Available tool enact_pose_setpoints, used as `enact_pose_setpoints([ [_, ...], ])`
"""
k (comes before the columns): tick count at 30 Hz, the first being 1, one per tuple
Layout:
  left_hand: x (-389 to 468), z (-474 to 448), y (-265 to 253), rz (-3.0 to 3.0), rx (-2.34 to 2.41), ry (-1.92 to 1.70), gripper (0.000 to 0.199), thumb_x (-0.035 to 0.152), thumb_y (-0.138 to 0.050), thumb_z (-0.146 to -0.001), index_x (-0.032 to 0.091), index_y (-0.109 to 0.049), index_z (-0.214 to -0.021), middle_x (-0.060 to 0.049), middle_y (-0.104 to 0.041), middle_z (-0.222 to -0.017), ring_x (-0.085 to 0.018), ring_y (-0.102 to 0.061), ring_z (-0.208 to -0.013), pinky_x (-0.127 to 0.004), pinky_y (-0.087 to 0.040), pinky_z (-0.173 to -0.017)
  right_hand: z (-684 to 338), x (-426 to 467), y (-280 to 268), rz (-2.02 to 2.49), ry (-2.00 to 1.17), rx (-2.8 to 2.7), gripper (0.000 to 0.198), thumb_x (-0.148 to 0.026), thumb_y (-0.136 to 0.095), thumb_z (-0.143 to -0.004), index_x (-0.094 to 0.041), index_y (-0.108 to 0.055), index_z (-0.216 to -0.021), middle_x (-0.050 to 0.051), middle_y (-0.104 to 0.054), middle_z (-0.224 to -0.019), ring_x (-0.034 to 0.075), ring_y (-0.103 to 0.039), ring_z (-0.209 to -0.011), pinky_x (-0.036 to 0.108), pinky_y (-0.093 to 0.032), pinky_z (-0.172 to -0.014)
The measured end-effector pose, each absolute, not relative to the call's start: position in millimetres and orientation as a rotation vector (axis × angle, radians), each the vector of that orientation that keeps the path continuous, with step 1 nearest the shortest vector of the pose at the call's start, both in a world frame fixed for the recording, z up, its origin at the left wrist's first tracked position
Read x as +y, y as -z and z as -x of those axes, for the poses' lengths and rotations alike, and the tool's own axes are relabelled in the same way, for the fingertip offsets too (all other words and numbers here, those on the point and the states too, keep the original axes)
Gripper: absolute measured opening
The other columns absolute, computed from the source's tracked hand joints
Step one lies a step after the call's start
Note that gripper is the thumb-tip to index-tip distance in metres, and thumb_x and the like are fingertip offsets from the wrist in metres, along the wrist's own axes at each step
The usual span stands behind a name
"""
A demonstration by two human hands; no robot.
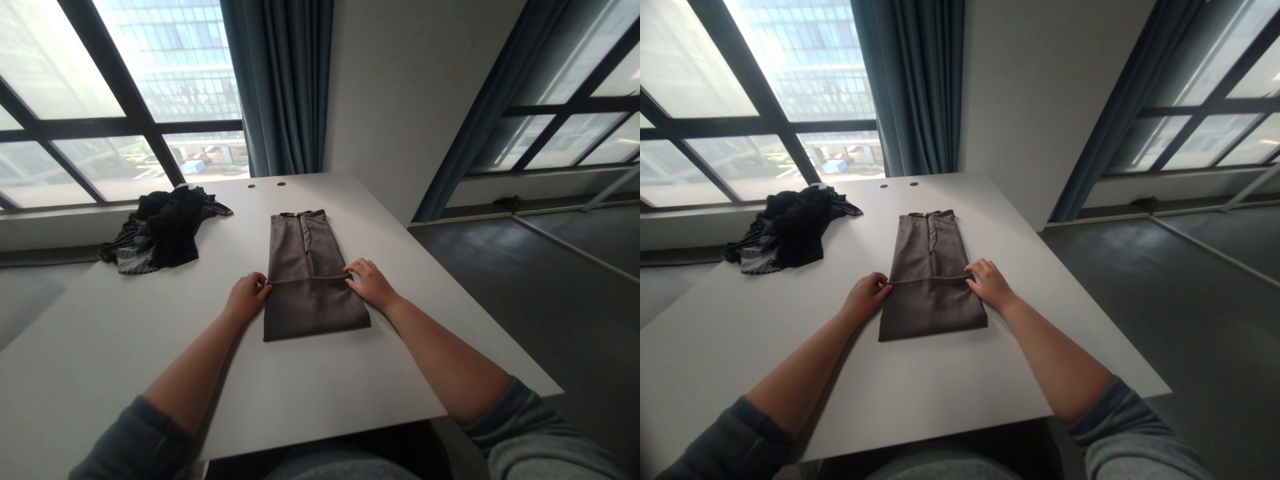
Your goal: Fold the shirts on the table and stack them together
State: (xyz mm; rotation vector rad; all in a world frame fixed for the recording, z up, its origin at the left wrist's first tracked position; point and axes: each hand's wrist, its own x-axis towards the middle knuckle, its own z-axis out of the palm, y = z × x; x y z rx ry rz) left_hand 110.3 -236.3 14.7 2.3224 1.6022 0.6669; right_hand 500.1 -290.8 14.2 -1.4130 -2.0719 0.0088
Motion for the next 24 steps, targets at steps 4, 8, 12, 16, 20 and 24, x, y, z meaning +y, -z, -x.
enact_pose_setpoints([
  [4, -246, -105, -29, -2.410, 1.484, -0.764, 0.018, 0.038, -0.064, -0.093, 0.024, -0.064, -0.103, -0.007, -0.071, -0.105, -0.027, -0.065, -0.100, -0.041, -0.049, -0.092, -502, -303, -28, 1.324, -0.009, -2.118, 0.010, -0.018, -0.068, -0.092, -0.022, -0.072, -0.101, 0.010, -0.068, -0.106, 0.028, -0.060, -0.102, 0.044, -0.050, -0.096],
  [8, -272, -92, -53, -2.532, 1.015, -0.561, 0.015, 0.039, -0.067, -0.096, 0.025, -0.067, -0.099, -0.004, -0.071, -0.098, -0.022, -0.065, -0.093, -0.036, -0.051, -0.087, -506, -328, -42, 1.210, -0.174, -2.209, 0.010, -0.020, -0.063, -0.098, -0.023, -0.072, -0.094, 0.007, -0.071, -0.098, 0.025, -0.064, -0.097, 0.041, -0.052, -0.092],
  [12, -302, -81, -58, -2.539, 0.687, -0.350, 0.019, 0.040, -0.077, -0.090, 0.027, -0.072, -0.104, -0.003, -0.071, -0.106, -0.021, -0.065, -0.102, -0.033, -0.051, -0.093, -509, -364, -50, 1.116, -0.419, -2.285, 0.015, -0.016, -0.061, -0.098, -0.025, -0.073, -0.100, 0.006, -0.072, -0.104, 0.021, -0.067, -0.099, 0.036, -0.054, -0.092],
  [16, -316, -80, -47, -2.579, 0.746, -0.406, 0.020, 0.032, -0.076, -0.091, 0.029, -0.074, -0.110, -0.005, -0.070, -0.116, -0.023, -0.064, -0.111, -0.034, -0.051, -0.097, -510, -386, -53, 1.112, -0.507, -2.389, 0.027, -0.020, -0.075, -0.089, -0.026, -0.075, -0.115, 0.008, -0.070, -0.127, 0.025, -0.064, -0.118, 0.039, -0.053, -0.103],
  [20, -318, -86, -47, -2.668, 0.829, -0.422, 0.015, 0.032, -0.064, -0.099, 0.030, -0.076, -0.106, -0.005, -0.074, -0.109, -0.024, -0.066, -0.107, -0.038, -0.049, -0.100, -506, -386, -53, 1.133, -0.374, -2.437, 0.028, -0.020, -0.076, -0.088, -0.027, -0.078, -0.115, 0.008, -0.072, -0.123, 0.027, -0.063, -0.120, 0.045, -0.050, -0.108],
  [24, -319, -88, -56, -2.669, 0.848, -0.377, 0.019, 0.035, -0.058, -0.102, 0.029, -0.077, -0.103, -0.006, -0.075, -0.102, -0.024, -0.068, -0.100, -0.041, -0.049, -0.097, -499, -384, -54, 1.128, -0.306, -2.417, 0.020, -0.019, -0.064, -0.096, -0.026, -0.080, -0.106, 0.008, -0.076, -0.105, 0.025, -0.067, -0.105, 0.046, -0.052, -0.103],
])
